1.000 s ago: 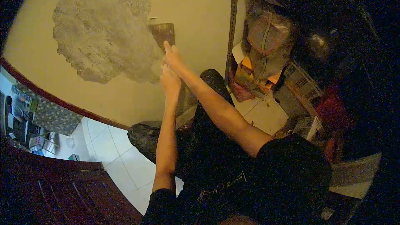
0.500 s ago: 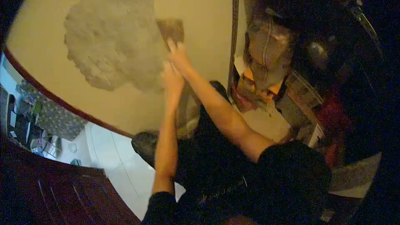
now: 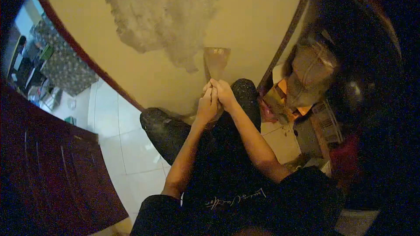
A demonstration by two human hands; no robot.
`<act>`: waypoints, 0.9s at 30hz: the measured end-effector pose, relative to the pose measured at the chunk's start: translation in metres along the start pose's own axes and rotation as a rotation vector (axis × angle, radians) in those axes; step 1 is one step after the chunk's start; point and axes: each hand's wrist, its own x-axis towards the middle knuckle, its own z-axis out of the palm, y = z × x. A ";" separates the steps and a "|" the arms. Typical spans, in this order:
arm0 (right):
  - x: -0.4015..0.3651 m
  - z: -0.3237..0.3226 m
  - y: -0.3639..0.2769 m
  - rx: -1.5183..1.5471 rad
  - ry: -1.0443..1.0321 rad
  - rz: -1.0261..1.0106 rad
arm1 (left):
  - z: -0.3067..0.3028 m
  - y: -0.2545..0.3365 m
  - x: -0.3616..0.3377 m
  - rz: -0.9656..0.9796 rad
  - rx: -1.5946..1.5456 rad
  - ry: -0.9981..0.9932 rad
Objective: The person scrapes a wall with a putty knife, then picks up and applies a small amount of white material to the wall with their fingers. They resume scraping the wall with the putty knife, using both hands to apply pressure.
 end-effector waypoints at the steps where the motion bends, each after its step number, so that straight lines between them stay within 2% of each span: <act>1: -0.006 0.002 -0.009 -0.006 -0.018 0.009 | -0.009 -0.005 -0.002 -0.086 0.006 -0.132; 2: -0.007 0.009 -0.015 -0.152 0.053 -0.057 | -0.023 -0.012 -0.001 -0.170 0.009 -0.267; 3: -0.007 0.008 -0.018 -0.297 0.122 -0.131 | -0.030 -0.017 0.001 -0.176 0.006 -0.251; 4: -0.010 0.005 -0.020 -0.307 0.105 -0.131 | -0.037 -0.015 0.001 -0.143 0.016 -0.235; 6: -0.010 0.002 -0.022 -0.215 0.042 -0.009 | -0.057 -0.017 0.007 -0.114 0.017 -0.200; 8: -0.016 0.006 -0.042 -0.157 -0.017 0.060 | -0.076 -0.011 0.018 -0.248 -0.201 -0.047; 9: -0.019 0.007 -0.053 -0.081 -0.059 0.129 | -0.075 -0.017 0.024 -0.249 -0.213 -0.026; 11: -0.020 0.017 -0.074 -0.078 -0.113 0.202 | -0.082 -0.023 0.037 -0.260 -0.623 0.083; 12: -0.018 0.021 -0.082 -0.056 -0.149 0.274 | -0.084 -0.026 0.044 -0.253 -0.631 0.101; 14: -0.007 0.034 -0.093 -0.114 -0.206 0.275 | -0.097 -0.016 0.061 -0.323 -0.807 0.034; 16: 0.003 0.049 -0.104 -0.163 -0.254 0.280 | -0.103 -0.008 0.077 -0.288 -0.824 0.075; 18: 0.021 0.064 -0.121 -0.369 -0.264 0.153 | -0.115 -0.001 0.096 -0.249 -0.838 0.110; 19: 0.031 0.067 -0.123 -0.373 -0.268 0.144 | -0.122 0.002 0.104 -0.234 -0.941 0.158; 21: 0.054 0.072 -0.129 -0.519 -0.302 -0.235 | -0.135 0.002 0.124 -0.205 -1.048 0.215; 22: 0.062 0.076 -0.138 -0.523 -0.313 -0.243 | -0.142 0.003 0.134 -0.160 -1.035 0.250; 24: 0.070 0.087 -0.150 -0.846 -0.130 -0.513 | -0.155 0.001 0.141 -0.102 -1.023 0.298; 26: 0.077 0.096 -0.171 -0.895 -0.129 -0.600 | -0.167 0.018 0.144 -0.378 -0.575 0.302; 27: 0.080 0.100 -0.182 -0.943 -0.117 -0.680 | -0.162 0.017 0.142 -0.377 -0.572 0.313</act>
